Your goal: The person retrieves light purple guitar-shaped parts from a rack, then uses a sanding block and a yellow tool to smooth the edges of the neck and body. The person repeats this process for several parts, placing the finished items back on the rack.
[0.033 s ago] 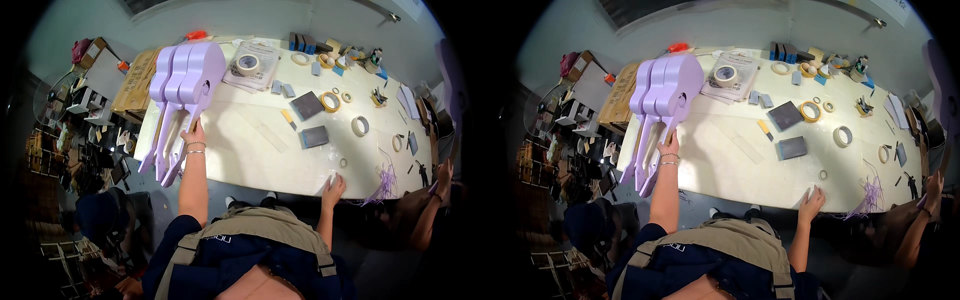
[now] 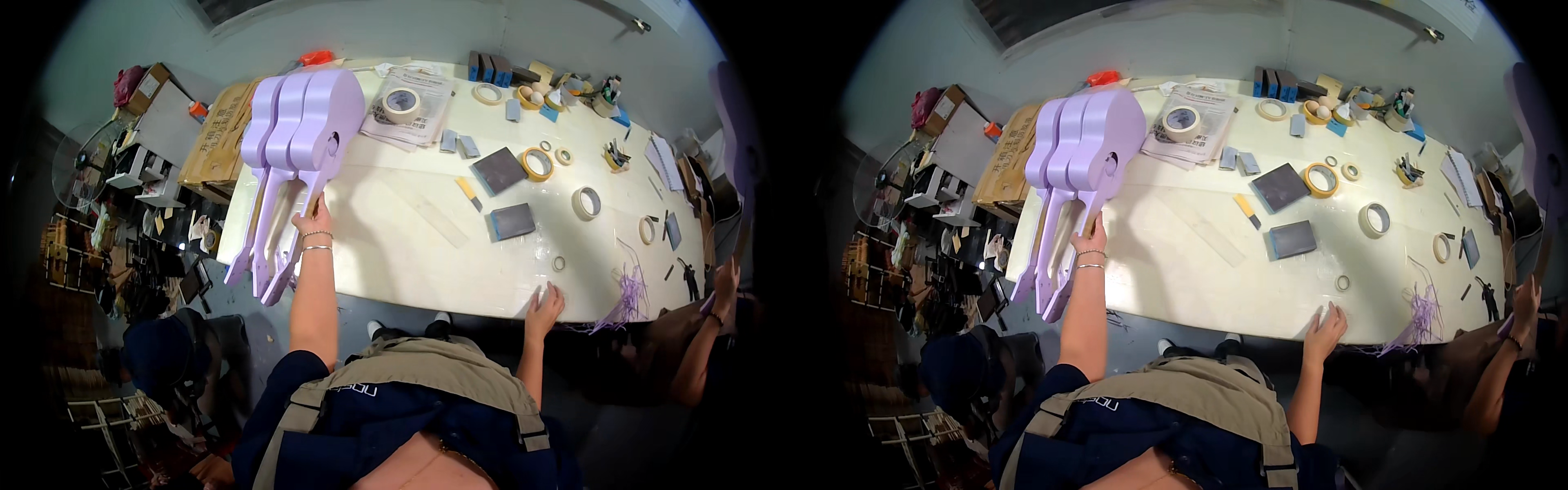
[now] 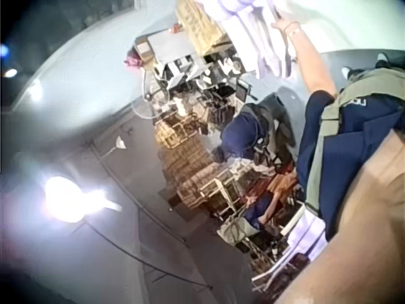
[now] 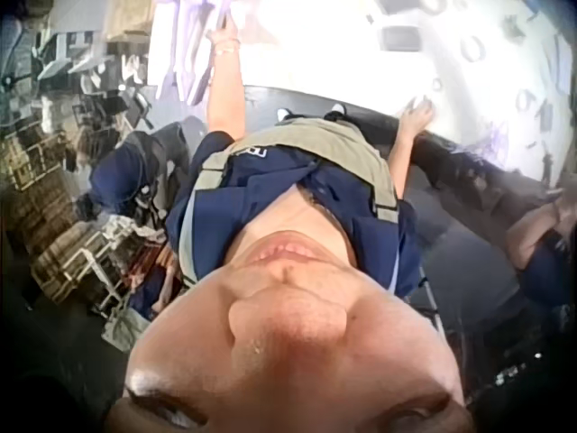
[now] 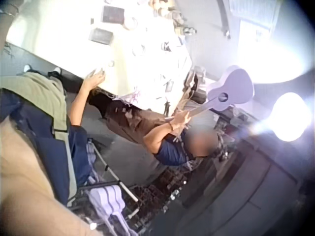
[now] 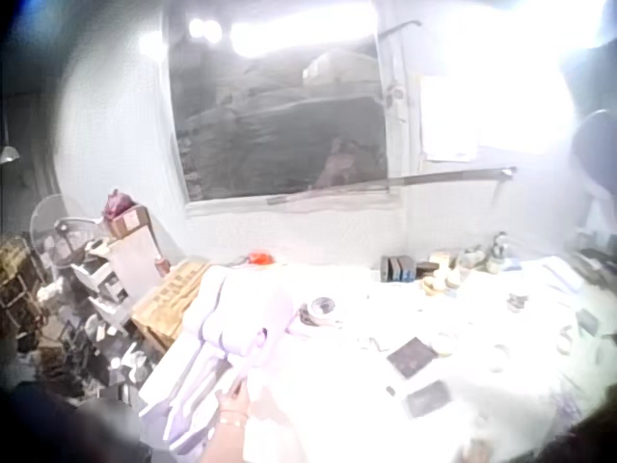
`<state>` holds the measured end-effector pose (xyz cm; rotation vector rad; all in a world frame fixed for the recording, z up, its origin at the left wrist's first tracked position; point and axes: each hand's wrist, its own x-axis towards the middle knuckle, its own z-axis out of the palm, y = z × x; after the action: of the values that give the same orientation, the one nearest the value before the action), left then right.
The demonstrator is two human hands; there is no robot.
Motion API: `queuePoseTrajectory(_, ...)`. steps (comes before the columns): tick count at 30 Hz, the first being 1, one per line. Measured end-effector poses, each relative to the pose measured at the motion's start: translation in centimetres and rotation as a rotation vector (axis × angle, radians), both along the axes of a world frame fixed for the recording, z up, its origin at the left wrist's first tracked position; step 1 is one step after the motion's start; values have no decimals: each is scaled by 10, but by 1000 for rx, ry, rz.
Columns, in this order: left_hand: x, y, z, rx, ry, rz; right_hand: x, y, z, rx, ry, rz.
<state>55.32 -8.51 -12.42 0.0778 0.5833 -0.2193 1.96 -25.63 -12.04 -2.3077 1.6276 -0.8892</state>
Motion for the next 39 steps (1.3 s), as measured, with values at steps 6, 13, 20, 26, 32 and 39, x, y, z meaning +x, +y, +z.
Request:
queuePoseTrajectory(6, 34, 0, -27, 41, -12, -66, -10, 13, -7, -6, 7, -93)
queuePoseTrajectory(13, -23, -11, 21, -24, 249, -377, -22, 84, 15, -163, -222, -279)
queuePoseTrajectory(20, -222, -8, 36, 217, -360, -1365, -44, 258, -1, -23, -221, -754)
queuePoseTrajectory(26, -324, 16, 26, 244, -397, -2000, -81, 418, -76, 481, -333, -1282)
queuePoseTrajectory(32, -366, 39, 11, 527, -452, -2185, -91, 529, -142, 503, -668, -1703)
queuePoseTrajectory(39, -439, 66, -7, 564, -527, -2321, -166, 513, 57, -189, -809, -1439)
